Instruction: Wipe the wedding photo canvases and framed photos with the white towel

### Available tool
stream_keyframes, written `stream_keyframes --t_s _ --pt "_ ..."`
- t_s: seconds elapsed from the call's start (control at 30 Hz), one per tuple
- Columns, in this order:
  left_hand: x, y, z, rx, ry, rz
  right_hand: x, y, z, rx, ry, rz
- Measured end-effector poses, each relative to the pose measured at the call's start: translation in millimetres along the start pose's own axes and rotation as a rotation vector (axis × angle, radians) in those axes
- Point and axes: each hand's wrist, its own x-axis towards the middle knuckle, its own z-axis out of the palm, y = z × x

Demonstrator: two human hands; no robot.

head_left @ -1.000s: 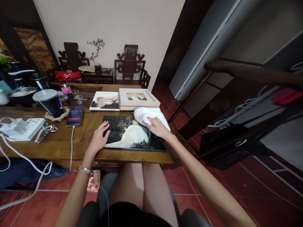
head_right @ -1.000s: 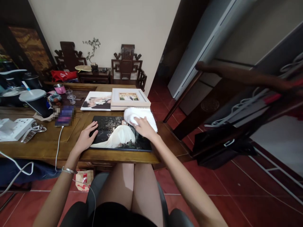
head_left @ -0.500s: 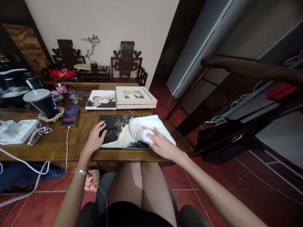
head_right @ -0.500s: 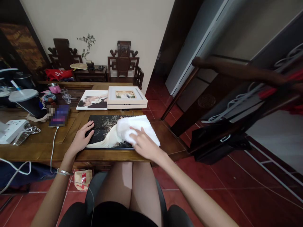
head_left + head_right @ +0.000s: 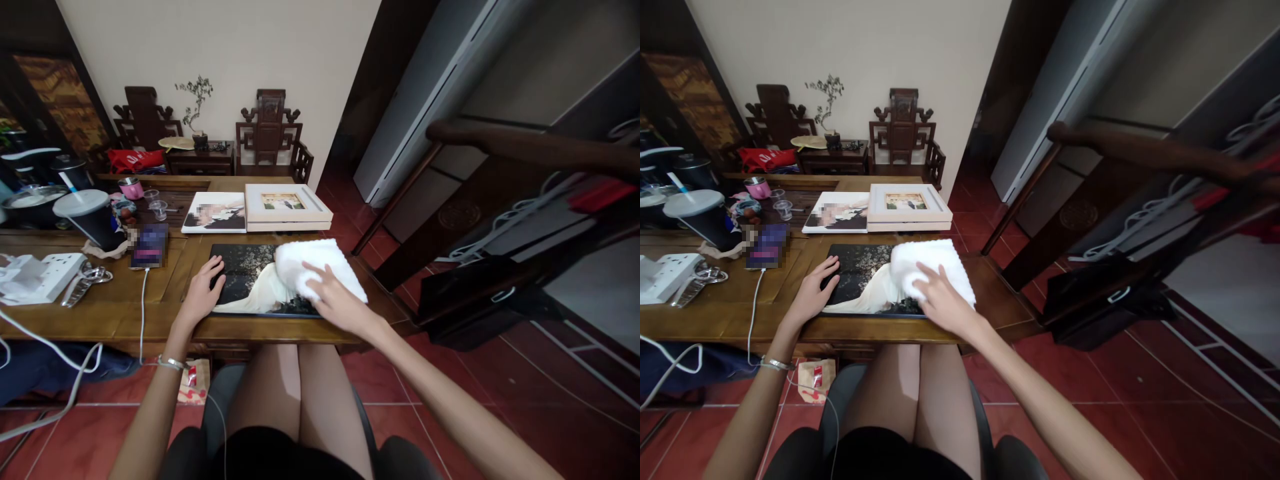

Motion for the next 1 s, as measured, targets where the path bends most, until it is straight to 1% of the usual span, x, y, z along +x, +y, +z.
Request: stream_keyframes --t_s 0.07,0.13,0.2,0.27,0.3,0.37,0.47,0.57,0.63,0.7,0.73,0.8,0.87,1.0 --pt "0.5 0.3 0.0 0.0 0.005 -0.002 -34.2 -22.9 -0.8 0.041 -0.005 -0.03" --pt "1.0 0.1 0.0 0.003 0.003 0.0 -60.2 -41.6 -6.4 0.08 -0.035 -0.064" --pt "1.3 -0.5 0.1 0.005 -0.003 0.005 -72.9 -51.3 -13.3 0.105 -0.079 -0.081" --pt "1.4 -1.3 0.1 0.005 -0.007 0.009 -70.6 -49.3 -17.9 0.107 -0.113 -0.074" --pt "1.5 -1.6 0.0 0.005 -0.009 0.009 -64.0 -44.0 -18.6 0.101 -0.12 -0.065" --pt "1.4 -2.2 -0.3 0.002 -0.013 0.009 -41.8 -26.9 -17.1 0.076 -0.103 -0.052" --pt "1.1 -2.2 -1.0 -0.003 -0.022 0.009 5.3 6.0 -11.8 0.02 -0.031 -0.023" --pt "0.8 -2.0 -1.6 -0.004 -0.021 0.002 51.5 33.4 -8.7 -0.033 0.0 0.06" --pt "0.6 -2.1 -1.6 -0.005 -0.015 -0.004 71.8 42.7 -7.5 -0.049 0.002 0.092" --pt "0.6 -2.4 -1.3 -0.007 -0.011 -0.007 78.8 43.2 -5.4 -0.058 0.004 0.108" --pt "0.7 -2.4 -1.1 -0.007 -0.009 -0.007 76.6 40.0 -3.7 -0.063 0.002 0.115" --pt "0.8 -2.3 -0.7 -0.005 -0.004 -0.007 61.5 27.4 0.7 -0.073 0.001 0.115" --pt "1.1 -1.8 -0.4 -0.003 0.003 -0.007 34.7 8.1 5.4 -0.074 0.002 0.084" --pt "1.3 -0.9 0.2 -0.006 0.007 -0.002 -30.1 -38.1 9.5 -0.01 -0.014 -0.018"
